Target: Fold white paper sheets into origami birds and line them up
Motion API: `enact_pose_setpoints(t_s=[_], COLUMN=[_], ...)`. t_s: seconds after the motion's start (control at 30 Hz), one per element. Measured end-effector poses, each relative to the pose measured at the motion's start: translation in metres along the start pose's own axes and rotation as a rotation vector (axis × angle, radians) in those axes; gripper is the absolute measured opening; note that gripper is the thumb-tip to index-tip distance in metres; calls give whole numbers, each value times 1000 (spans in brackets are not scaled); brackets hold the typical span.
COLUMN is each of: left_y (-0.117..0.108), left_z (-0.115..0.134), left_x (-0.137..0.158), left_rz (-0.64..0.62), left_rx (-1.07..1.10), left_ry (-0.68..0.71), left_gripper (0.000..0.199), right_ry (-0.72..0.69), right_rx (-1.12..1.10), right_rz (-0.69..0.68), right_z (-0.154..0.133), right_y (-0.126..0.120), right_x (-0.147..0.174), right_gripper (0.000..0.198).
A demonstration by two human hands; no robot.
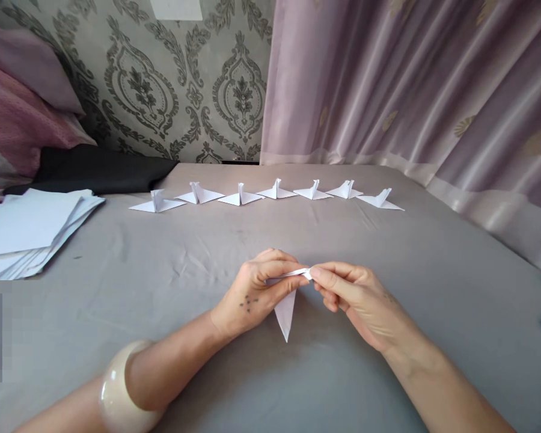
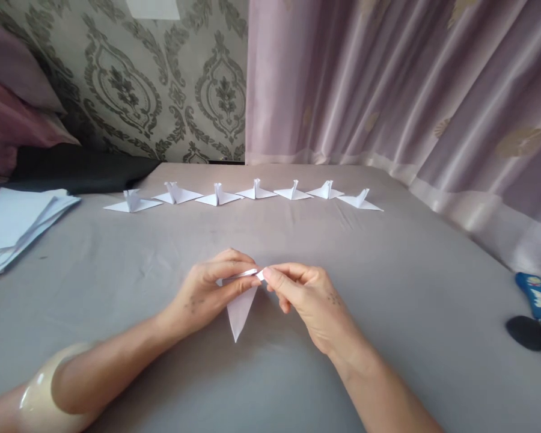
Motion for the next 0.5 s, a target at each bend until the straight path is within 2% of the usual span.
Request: enact_pose_setpoints(t_s=[0.3, 0.5], left_y=[-2, 1], left_z=[-5, -4], left_x=[0, 1], left_rz=[35, -14], left_rx=[101, 47], left_ry=[-49, -21], left_gripper=[11, 14], right_ry=[15, 79], right_rx=[-73, -239], right_rz=[22, -59], right_z=[4, 9], right_y=[3, 12], right_x=[-3, -3], right_gripper=[27, 26])
Point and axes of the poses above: each hand's wrist, its own x-axis away from the middle knuckle, its own y-axis out of the palm, z = x × y, the point moved 9 cm from there along -x, towards the middle knuckle, and after that the axes turned 5 degrees about x, right-handed, at the moved point
